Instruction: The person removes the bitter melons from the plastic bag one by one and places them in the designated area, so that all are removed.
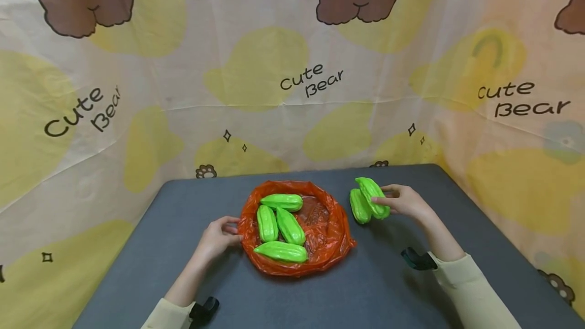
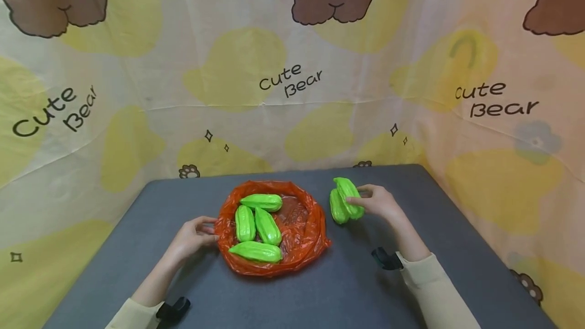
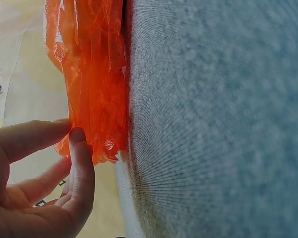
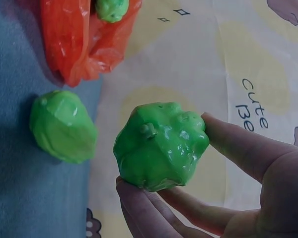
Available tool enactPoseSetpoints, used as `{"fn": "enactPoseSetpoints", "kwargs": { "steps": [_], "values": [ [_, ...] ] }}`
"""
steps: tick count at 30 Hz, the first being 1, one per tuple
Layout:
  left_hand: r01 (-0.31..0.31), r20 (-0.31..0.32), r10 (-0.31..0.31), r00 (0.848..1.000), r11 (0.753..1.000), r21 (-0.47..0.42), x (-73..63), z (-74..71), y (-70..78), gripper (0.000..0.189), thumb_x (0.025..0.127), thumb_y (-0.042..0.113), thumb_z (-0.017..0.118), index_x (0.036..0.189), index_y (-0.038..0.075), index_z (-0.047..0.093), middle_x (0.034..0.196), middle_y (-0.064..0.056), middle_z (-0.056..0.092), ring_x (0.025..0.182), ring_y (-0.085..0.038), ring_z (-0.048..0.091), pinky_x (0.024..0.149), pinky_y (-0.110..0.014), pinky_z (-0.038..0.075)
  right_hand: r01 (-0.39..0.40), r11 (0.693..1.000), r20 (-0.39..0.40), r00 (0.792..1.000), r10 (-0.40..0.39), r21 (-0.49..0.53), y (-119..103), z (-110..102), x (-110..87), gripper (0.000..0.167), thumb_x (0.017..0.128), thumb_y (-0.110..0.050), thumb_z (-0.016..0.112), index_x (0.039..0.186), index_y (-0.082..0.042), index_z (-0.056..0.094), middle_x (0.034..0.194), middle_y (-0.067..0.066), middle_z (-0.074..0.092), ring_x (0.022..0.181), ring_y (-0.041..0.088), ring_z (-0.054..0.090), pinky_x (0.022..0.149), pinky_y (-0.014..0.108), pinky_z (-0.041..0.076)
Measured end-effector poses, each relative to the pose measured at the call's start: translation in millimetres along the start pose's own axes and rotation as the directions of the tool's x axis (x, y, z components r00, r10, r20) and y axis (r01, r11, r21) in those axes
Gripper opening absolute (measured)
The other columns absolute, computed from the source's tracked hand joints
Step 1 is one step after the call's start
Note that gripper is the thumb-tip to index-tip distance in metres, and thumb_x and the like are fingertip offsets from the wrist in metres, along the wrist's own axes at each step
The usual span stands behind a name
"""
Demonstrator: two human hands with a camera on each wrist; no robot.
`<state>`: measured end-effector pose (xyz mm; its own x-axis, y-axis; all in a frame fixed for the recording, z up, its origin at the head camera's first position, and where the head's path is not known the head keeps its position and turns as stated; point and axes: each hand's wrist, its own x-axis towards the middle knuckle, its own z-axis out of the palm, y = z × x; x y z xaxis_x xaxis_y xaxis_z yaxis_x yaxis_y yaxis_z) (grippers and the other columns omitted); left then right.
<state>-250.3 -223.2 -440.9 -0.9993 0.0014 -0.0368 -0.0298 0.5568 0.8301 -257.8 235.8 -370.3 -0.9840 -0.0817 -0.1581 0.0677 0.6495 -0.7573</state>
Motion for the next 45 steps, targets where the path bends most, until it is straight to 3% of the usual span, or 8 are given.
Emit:
{"fn": "enactPoseSetpoints", "kwargs": {
  "steps": [45],
  "values": [
    [-0.015,0.007,0.015,1.0,1.0,0.007,3.3,1.1,-1.2,0.044,0.077,0.008,0.075,0.118,0.0,0.061,0.093,-0.012,0.067,0.073,-0.017,0.064,0.065,-0.033,0.054,-0.077,0.996,-0.007,0.997,0.077,-0.04,24,-23,2.5,0.082,0.089,-0.048,0.06,0.14,0.01,0.034,0.136,0.037,0.041,0.106,0.036,0.062,0.088,0.045,0.052]
  ]
}}
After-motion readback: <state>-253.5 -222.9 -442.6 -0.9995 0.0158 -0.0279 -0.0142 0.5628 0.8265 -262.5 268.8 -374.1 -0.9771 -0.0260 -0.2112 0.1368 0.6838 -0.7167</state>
